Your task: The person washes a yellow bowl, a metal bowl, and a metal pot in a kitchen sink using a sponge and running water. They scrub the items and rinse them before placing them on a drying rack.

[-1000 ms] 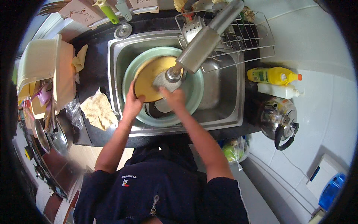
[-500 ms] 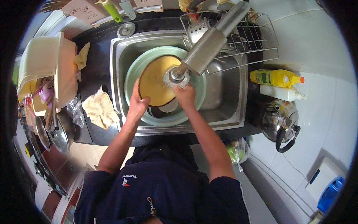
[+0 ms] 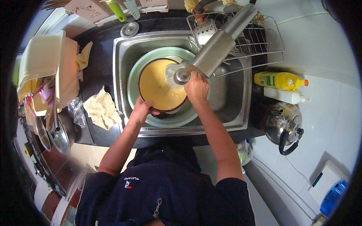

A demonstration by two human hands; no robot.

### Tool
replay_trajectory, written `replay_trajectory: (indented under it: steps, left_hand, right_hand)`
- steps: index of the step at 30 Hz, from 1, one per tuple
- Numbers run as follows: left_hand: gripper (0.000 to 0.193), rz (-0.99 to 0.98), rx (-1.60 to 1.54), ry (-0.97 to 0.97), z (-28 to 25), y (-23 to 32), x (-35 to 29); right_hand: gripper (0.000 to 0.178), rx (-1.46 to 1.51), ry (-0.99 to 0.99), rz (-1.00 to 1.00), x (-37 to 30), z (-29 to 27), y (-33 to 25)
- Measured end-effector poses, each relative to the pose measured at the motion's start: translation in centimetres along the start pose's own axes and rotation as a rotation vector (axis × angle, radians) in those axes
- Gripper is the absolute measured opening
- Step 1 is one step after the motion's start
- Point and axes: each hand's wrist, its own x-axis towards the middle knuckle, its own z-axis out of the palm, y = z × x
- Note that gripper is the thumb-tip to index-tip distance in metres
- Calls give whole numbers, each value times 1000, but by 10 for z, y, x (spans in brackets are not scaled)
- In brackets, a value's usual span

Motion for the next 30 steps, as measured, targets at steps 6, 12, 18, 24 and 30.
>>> replay_trajectory:
  steps: [6,12,18,24,30]
  left_hand:
    - [55,-31,62,-44,8,7,-12]
    - [53,-84,-41,-119,15,0,-12]
    - [48,-56,118,-200,14,-3,-13]
    - [47,-151,-48,-194,13,-8,-13]
    - [49,-83,-192,-144,17,-13,-5]
  right_hand:
    - [37,96,190,-347,-19,-29,-18]
    - [29,247,-21,-317,-51,-30,-27]
    - [24,646,-634,-263,-66,2,-28]
    - [27,-21,-205,-464,-18,22,-12]
    - [33,149,-775,-228,-40,-5,-28]
